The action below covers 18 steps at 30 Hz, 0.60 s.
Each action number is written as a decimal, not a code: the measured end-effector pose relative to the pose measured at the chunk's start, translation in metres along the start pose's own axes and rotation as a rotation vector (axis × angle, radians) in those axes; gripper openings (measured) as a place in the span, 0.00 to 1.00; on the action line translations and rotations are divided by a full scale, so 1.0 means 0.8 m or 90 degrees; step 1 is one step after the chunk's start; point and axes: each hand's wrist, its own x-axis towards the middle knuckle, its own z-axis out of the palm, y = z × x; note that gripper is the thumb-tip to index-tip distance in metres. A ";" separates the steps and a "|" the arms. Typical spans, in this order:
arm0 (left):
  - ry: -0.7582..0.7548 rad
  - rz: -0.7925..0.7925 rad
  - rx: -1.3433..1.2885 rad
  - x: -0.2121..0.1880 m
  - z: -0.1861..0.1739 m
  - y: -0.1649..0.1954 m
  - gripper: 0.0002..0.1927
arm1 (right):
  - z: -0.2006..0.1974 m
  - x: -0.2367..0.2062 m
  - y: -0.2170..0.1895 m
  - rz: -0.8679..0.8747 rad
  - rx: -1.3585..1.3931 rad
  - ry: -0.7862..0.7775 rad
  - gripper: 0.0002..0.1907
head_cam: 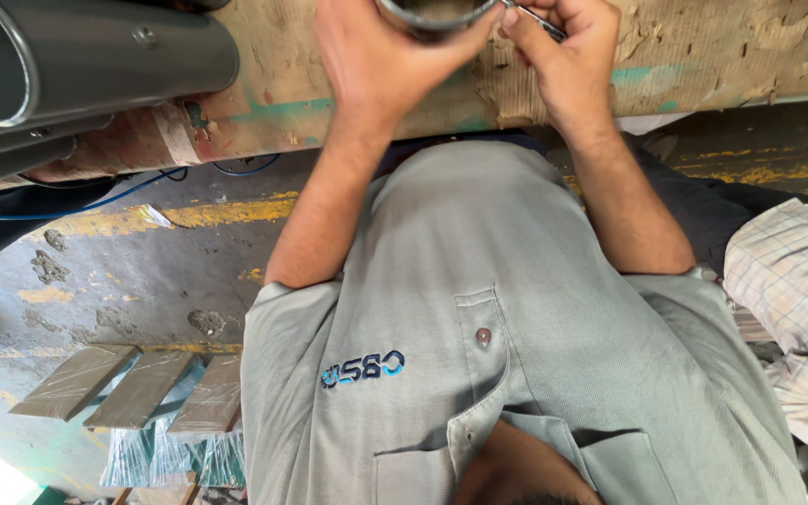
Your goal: The person holds a metal cylinder against the workbench and runs a small hand tool along its rim, rotating the cylinder to work around the edge. They place the finished cylinder onto a stack of similar cylinders and pick up the next one to repeat the edge work.
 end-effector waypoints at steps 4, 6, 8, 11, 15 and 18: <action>-0.001 -0.011 0.027 -0.001 -0.016 0.020 0.36 | -0.011 -0.003 0.013 0.036 0.001 0.045 0.08; -0.019 0.023 0.068 0.005 -0.030 0.027 0.33 | -0.015 -0.006 0.018 0.036 -0.006 0.048 0.09; -0.044 0.030 0.108 0.013 -0.048 0.032 0.30 | -0.019 -0.010 0.021 0.005 -0.058 0.042 0.09; -0.104 -0.003 0.125 0.025 -0.076 0.036 0.30 | -0.023 -0.014 0.020 -0.067 -0.125 0.045 0.10; -0.139 0.006 0.008 0.042 -0.101 0.037 0.32 | -0.029 -0.022 0.014 0.078 -0.034 0.150 0.11; -0.127 -0.005 -0.013 0.066 -0.114 0.035 0.32 | -0.031 -0.031 0.008 0.083 -0.021 0.182 0.11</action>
